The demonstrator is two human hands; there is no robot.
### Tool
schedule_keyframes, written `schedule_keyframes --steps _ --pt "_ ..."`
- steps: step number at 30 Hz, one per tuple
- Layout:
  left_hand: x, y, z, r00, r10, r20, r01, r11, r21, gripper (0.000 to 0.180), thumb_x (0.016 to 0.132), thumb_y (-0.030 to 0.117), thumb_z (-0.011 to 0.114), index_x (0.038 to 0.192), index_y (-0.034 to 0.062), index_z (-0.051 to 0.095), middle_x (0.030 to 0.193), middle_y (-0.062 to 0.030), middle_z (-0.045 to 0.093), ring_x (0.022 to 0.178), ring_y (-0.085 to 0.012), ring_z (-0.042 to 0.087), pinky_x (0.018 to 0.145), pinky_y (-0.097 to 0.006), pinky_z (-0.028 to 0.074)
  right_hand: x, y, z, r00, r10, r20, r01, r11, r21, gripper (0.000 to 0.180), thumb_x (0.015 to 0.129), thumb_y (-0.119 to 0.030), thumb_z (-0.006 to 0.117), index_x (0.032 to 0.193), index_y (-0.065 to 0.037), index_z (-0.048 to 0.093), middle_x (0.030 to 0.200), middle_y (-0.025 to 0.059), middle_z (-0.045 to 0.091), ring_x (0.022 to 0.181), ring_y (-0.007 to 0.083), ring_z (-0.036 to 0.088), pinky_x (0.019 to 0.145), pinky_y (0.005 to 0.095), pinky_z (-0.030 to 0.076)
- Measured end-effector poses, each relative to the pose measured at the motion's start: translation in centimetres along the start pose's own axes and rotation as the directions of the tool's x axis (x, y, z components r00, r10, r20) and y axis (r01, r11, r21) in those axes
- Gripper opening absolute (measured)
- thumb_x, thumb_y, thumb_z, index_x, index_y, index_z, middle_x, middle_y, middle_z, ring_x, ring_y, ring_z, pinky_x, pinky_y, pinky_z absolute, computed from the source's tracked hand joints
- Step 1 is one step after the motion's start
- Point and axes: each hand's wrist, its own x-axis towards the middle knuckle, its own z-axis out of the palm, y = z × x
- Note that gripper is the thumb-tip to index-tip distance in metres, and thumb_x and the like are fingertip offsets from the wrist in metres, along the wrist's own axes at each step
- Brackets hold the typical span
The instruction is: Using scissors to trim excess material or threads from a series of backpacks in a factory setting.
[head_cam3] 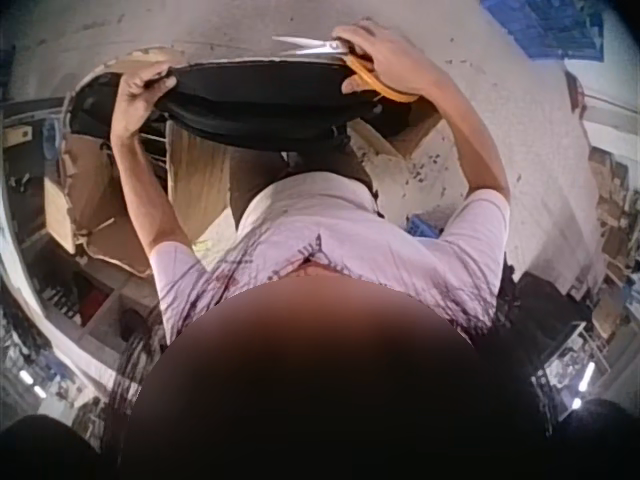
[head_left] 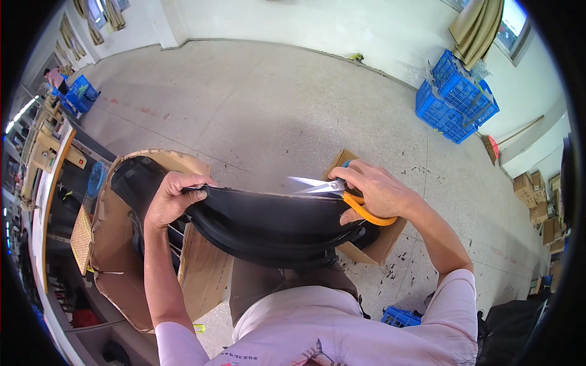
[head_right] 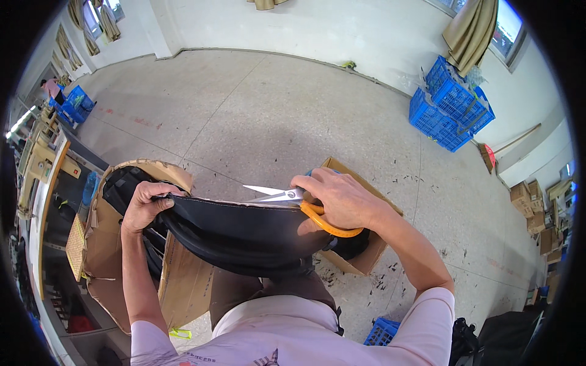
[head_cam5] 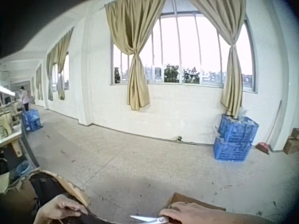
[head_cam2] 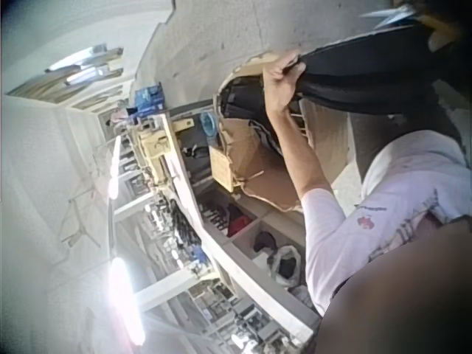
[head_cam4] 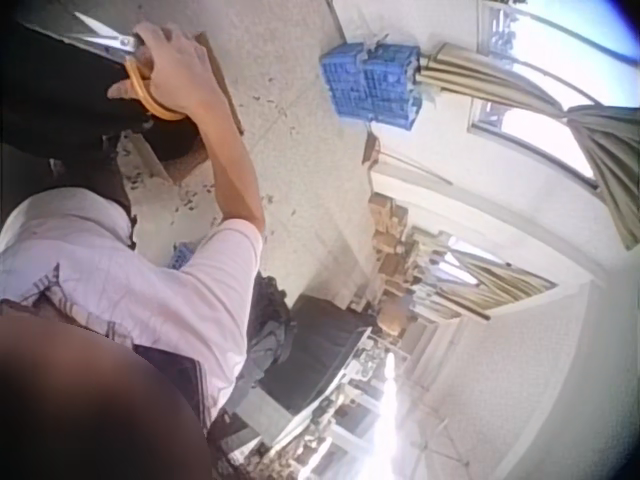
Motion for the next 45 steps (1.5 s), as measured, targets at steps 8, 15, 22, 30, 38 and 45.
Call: schedule_keyframes --steps 8,15,22,30,38,45 --pt "0.0 0.5 0.1 1.000 -0.011 -0.009 0.011 0.999 0.030 0.023 0.070 -0.012 0.058 0.090 -0.0023 0.064 0.079 -0.0031 0.065 0.076 -0.0085 0.057 0.074 -0.022 0.044 0.4 -0.1 0.2 0.993 -0.118 0.030 0.121 0.985 -0.127 0.058 0.067 -0.044 0.072 0.108 -0.010 0.048 0.087 0.0100 0.053 0.088 0.0284 0.053 0.073 0.0375 0.043" --pt "-0.1 0.3 0.2 1.000 -0.001 -0.007 0.001 0.999 0.052 0.022 0.069 -0.010 0.059 0.089 -0.0031 0.063 0.079 -0.0042 0.065 0.076 -0.0089 0.057 0.073 -0.021 0.044 0.5 0.4 1.6 0.990 -0.143 -0.015 0.140 0.984 -0.114 0.050 0.069 -0.044 0.070 0.098 -0.009 0.049 0.074 0.0099 0.055 0.076 0.0304 0.055 0.064 0.0376 0.043" --pt "0.7 2.0 0.5 0.995 0.025 -0.101 -0.002 0.975 0.222 0.025 0.064 -0.009 0.057 0.088 -0.0038 0.063 0.077 -0.0047 0.064 0.077 -0.0096 0.058 0.072 -0.023 0.044 0.9 1.1 1.9 0.916 -0.220 -0.335 0.251 0.967 0.049 0.048 0.068 -0.034 0.074 0.097 -0.005 0.049 0.073 0.0128 0.059 0.070 0.0339 0.058 0.062 0.0380 0.045" --pt "8.5 5.2 3.9 0.947 0.320 -0.024 -0.278 0.855 0.438 0.023 0.072 0.001 0.063 0.095 -0.0014 0.063 0.086 -0.0089 0.065 0.078 -0.0159 0.060 0.073 -0.026 0.046 -2.2 4.3 -1.3 0.944 0.039 -0.327 0.003 0.992 0.127 0.046 0.069 -0.016 0.073 0.109 -0.005 0.052 0.101 0.0133 0.058 0.087 0.0259 0.058 0.074 0.0335 0.045" --pt "19.1 -1.4 19.4 0.942 0.331 0.049 -0.332 0.906 0.264 0.037 0.068 0.016 0.063 0.104 0.0113 0.060 0.101 -0.0122 0.060 0.100 -0.0294 0.052 0.086 -0.040 0.040 -11.2 16.5 -0.4 0.874 0.410 -0.260 -0.296 0.875 0.383 0.052 0.068 -0.018 0.070 0.112 0.001 0.050 0.082 0.0059 0.055 0.077 0.0162 0.049 0.070 0.0300 0.042" --pt "11.0 -10.4 18.4 0.935 0.173 -0.310 -0.042 0.922 0.385 0.062 0.068 0.011 0.067 0.123 0.0064 0.041 0.116 -0.0172 0.050 0.110 -0.0306 0.047 0.087 -0.043 0.037 -12.6 24.6 13.5 0.743 0.596 -0.305 -0.641 0.765 -0.065 0.051 0.071 -0.004 0.066 0.118 -0.001 0.046 0.096 0.0212 0.058 0.089 0.0355 0.056 0.077 0.0389 0.044"
